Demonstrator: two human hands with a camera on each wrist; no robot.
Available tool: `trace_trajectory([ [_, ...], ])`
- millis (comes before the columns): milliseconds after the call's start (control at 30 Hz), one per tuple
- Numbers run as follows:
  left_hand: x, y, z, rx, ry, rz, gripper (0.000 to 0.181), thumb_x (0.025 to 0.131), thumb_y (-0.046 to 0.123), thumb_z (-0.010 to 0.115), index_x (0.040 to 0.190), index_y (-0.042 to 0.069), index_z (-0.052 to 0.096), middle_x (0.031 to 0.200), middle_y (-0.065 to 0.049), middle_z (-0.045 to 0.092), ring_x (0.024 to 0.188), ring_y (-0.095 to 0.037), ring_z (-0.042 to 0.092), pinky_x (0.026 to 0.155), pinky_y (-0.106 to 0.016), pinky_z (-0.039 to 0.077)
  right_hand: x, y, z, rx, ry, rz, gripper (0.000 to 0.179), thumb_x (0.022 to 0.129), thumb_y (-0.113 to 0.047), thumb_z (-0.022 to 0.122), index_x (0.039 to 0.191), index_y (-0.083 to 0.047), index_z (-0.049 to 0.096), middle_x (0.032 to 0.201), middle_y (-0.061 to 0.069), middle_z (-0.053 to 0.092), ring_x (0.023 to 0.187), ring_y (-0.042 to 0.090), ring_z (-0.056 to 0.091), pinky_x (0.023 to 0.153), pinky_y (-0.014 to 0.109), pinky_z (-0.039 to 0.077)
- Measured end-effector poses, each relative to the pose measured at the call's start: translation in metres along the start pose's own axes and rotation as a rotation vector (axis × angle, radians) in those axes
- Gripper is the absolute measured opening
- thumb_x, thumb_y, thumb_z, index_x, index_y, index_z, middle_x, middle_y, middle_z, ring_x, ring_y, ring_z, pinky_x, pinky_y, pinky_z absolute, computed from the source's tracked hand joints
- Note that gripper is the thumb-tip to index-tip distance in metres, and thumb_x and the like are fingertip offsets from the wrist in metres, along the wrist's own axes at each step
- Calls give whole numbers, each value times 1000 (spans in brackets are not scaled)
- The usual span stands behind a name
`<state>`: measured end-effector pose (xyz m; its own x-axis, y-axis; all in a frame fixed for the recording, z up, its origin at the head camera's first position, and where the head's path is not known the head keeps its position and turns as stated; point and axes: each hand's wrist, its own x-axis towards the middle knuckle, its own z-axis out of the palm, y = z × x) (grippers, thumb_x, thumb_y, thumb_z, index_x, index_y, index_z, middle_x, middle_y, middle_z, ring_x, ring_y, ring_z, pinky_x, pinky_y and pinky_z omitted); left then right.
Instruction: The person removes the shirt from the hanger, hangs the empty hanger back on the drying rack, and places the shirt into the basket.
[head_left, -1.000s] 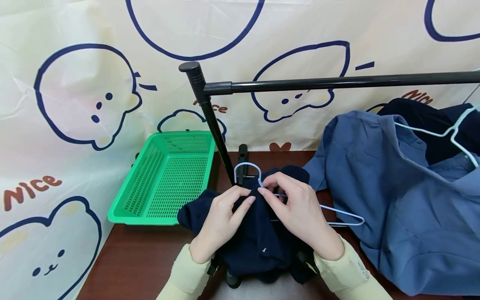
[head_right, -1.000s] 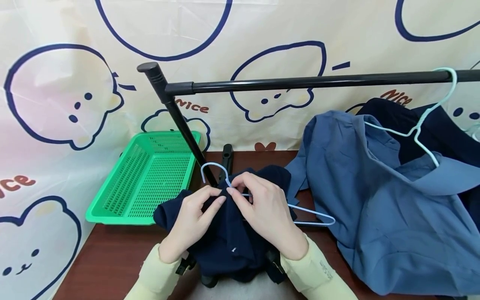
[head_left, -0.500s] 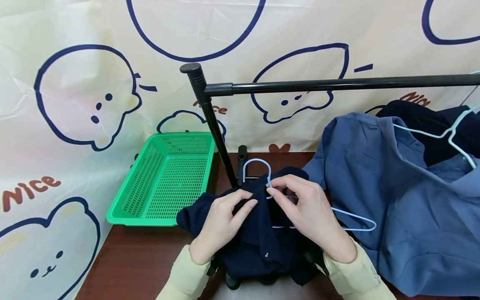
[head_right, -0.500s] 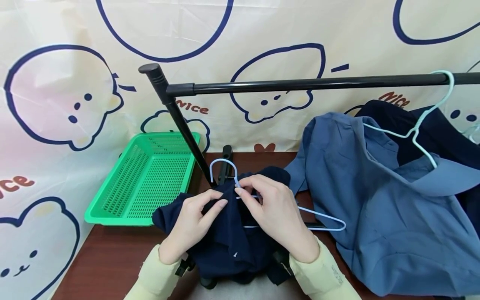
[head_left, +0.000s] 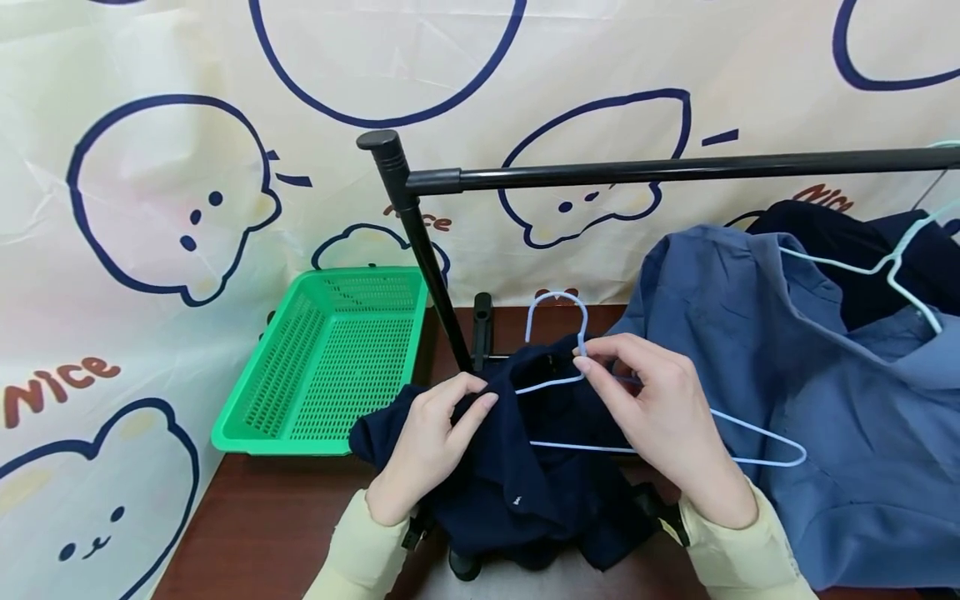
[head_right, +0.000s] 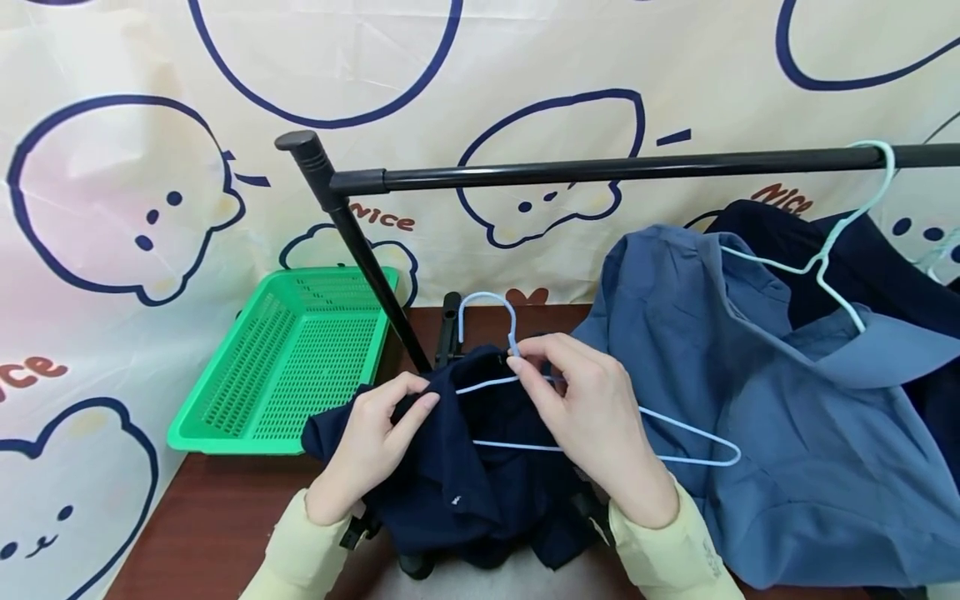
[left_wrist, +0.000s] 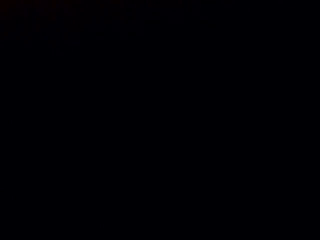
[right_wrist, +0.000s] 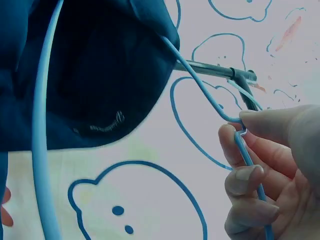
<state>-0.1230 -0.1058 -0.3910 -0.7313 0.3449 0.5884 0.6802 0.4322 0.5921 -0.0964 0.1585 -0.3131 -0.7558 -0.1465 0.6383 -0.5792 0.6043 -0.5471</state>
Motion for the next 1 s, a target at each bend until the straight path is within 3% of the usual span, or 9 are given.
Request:
trace_trajectory([
  [167, -2, -7, -3, 19, -33, -62, 14, 105, 19, 59, 116, 12, 67, 111, 3, 66, 100, -13, 60, 87, -35, 51, 1, 7, -13, -67, 57, -11, 18, 89, -1, 77, 106, -9, 77, 85, -5, 68, 63, 7, 52, 57, 16, 42],
  [333, -3, -12, -2, 89, -108, -129, 28, 108, 21, 53, 133, 11, 61, 127, 0, 63, 114, -15, 57, 96, -39, 48, 0, 13, -25, -132, 83, 27, 18, 90, -1, 77, 107, -7, 77, 88, -2, 69, 66, 8, 51, 58, 17, 41],
  [533, -2, -12, 2, 121, -133, -210, 30, 108, 17, 53, 135, 8, 61, 131, -4, 64, 119, -16, 60, 99, -38, 49, -1, 15, -33, -173, 103, 52, 19, 90, -3, 77, 109, -7, 77, 89, -1, 70, 67, 8, 50, 59, 16, 39],
  [700, -7, -20, 12, 250, -215, -270, 27, 106, 13, 54, 130, 4, 64, 122, -11, 68, 110, -25, 66, 93, -42, 52, -1, 18, -42, -180, 175, 68, 20, 90, -2, 78, 109, -7, 78, 91, 2, 73, 69, 5, 51, 62, 14, 39],
  [867, -13, -29, 24, 380, -390, -242, 15, 105, 14, 56, 109, 3, 65, 92, -10, 61, 86, -29, 62, 77, -44, 51, -1, 18, -47, -129, 282, 89, 18, 92, -3, 76, 110, -3, 78, 98, 6, 75, 72, 0, 55, 63, 13, 41],
  [1000, -14, -33, 29, 421, -423, -230, 18, 106, 18, 55, 106, 4, 66, 89, -10, 57, 80, -29, 56, 74, -42, 48, -1, 17, -47, -116, 335, 92, 18, 93, -5, 75, 110, -2, 77, 101, 8, 76, 72, 0, 56, 63, 15, 41],
])
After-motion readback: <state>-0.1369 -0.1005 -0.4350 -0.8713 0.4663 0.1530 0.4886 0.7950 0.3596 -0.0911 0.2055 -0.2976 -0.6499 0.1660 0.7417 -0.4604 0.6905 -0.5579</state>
